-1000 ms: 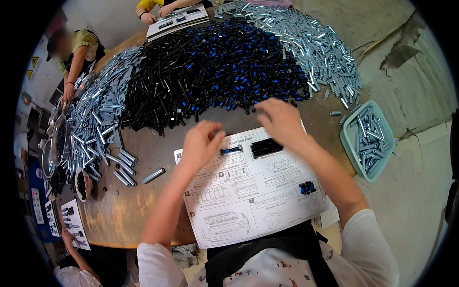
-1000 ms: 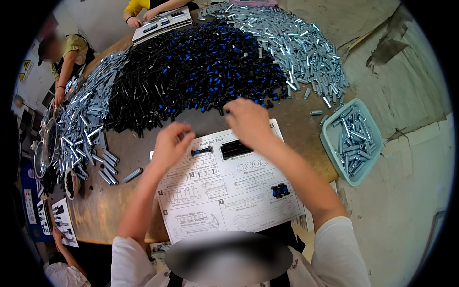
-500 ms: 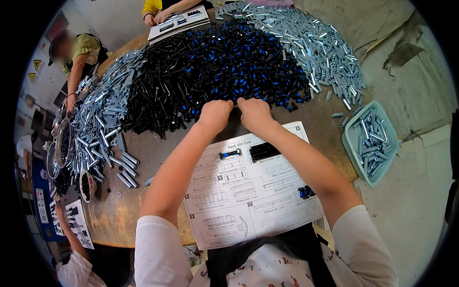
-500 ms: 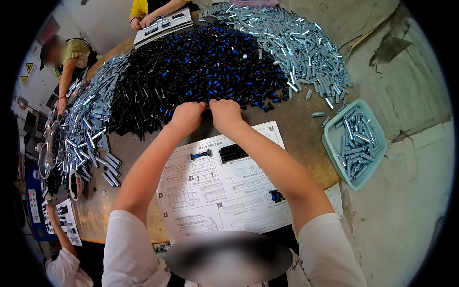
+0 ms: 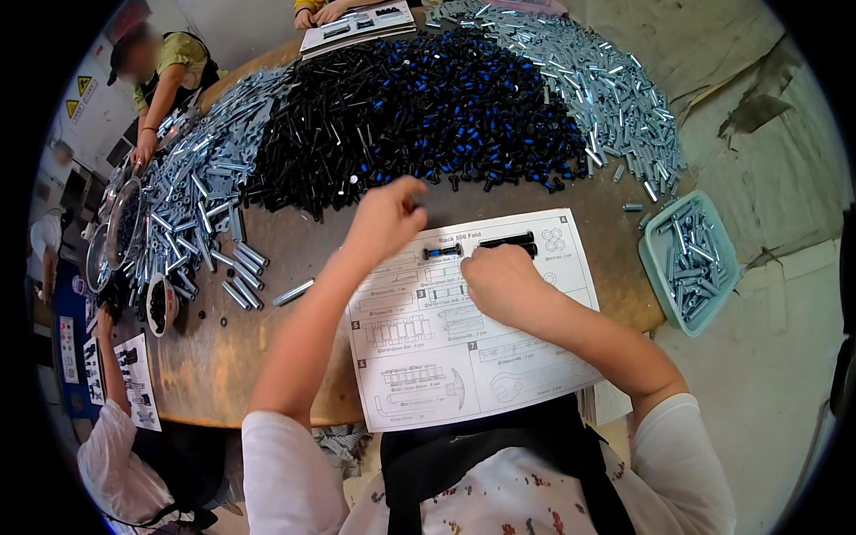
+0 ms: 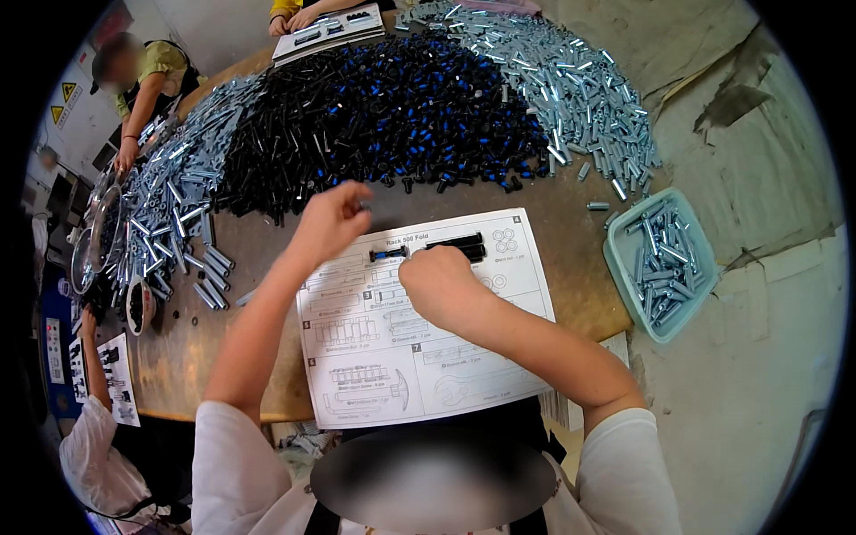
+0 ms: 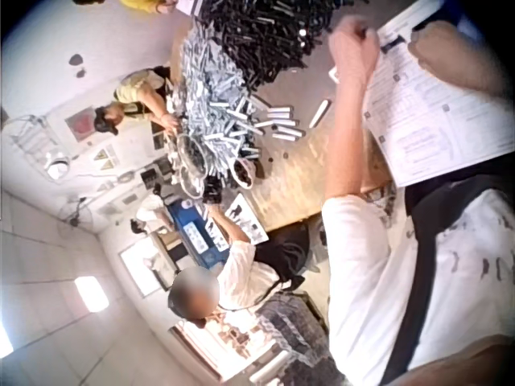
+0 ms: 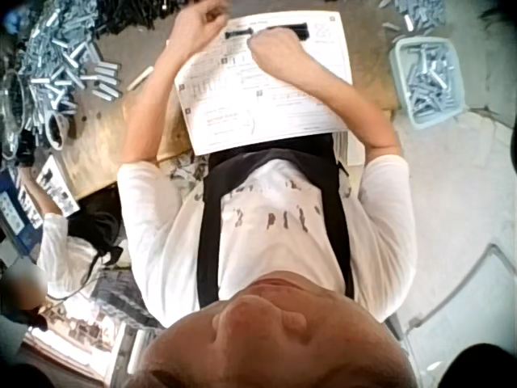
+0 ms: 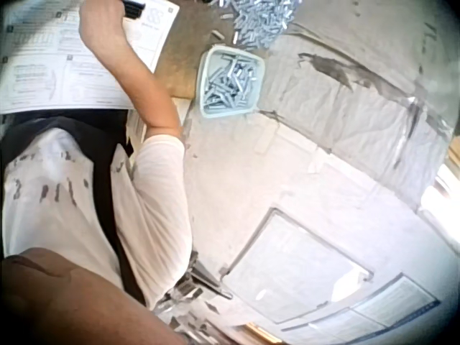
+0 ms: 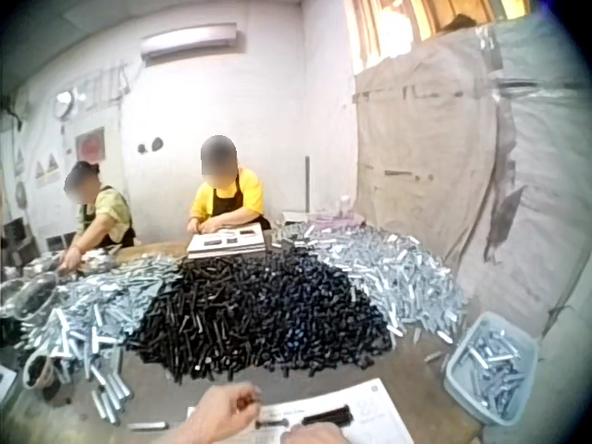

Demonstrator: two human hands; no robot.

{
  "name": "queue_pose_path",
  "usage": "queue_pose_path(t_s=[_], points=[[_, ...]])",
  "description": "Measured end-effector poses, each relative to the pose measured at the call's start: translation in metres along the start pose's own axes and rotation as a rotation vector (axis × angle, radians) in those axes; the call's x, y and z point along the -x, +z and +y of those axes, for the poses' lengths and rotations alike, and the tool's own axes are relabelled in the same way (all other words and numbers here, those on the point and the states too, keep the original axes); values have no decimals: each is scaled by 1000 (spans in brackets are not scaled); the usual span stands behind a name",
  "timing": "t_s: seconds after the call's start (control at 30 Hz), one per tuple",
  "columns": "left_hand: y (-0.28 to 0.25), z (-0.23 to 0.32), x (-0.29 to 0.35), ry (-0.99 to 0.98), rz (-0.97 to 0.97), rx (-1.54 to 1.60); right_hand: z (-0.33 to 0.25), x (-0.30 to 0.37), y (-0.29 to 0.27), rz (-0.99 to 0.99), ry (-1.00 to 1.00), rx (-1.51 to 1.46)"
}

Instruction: The person assembles small hardware components on a table, picking black and blue plastic pieces and silver metal rods, then placing them onto an instruction sheet. The person repeatedly arranges the parts in rows and columns according to the diagram.

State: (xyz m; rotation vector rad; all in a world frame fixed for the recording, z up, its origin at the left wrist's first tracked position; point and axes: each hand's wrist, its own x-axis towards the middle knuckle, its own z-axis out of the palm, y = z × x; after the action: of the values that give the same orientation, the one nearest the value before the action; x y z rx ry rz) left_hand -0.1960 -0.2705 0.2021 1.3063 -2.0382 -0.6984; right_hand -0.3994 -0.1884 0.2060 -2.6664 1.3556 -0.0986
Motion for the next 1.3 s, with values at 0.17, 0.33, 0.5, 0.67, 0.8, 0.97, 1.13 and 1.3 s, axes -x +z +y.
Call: queue_pose_path(t_s=[0.17,0.33,0.5,0.67,0.8,0.97,1.13,1.3], points=[[19,32,90,-25,30,-71,-6,8,-3,87,89,-200],[16,37,109,-73,-36,-299,-3,17,3,87,64,-202],[19,24,98,35,-84,-208,-5,6,15,164,59,-181],[29,22,89,-14,-19,-184,-8,-2,22,224,81,-156],[33,20,89,1,-22,-228,-4,-1,22,186,99,-196],[16,20,68,-30,53,-119,48,-19,-8,347,289,-156],[24,-22,-18,149,128,-303,130,-84,4,210,452,15],[58,-56,-71,47,44,-348,101,-116,14,174,438,56]])
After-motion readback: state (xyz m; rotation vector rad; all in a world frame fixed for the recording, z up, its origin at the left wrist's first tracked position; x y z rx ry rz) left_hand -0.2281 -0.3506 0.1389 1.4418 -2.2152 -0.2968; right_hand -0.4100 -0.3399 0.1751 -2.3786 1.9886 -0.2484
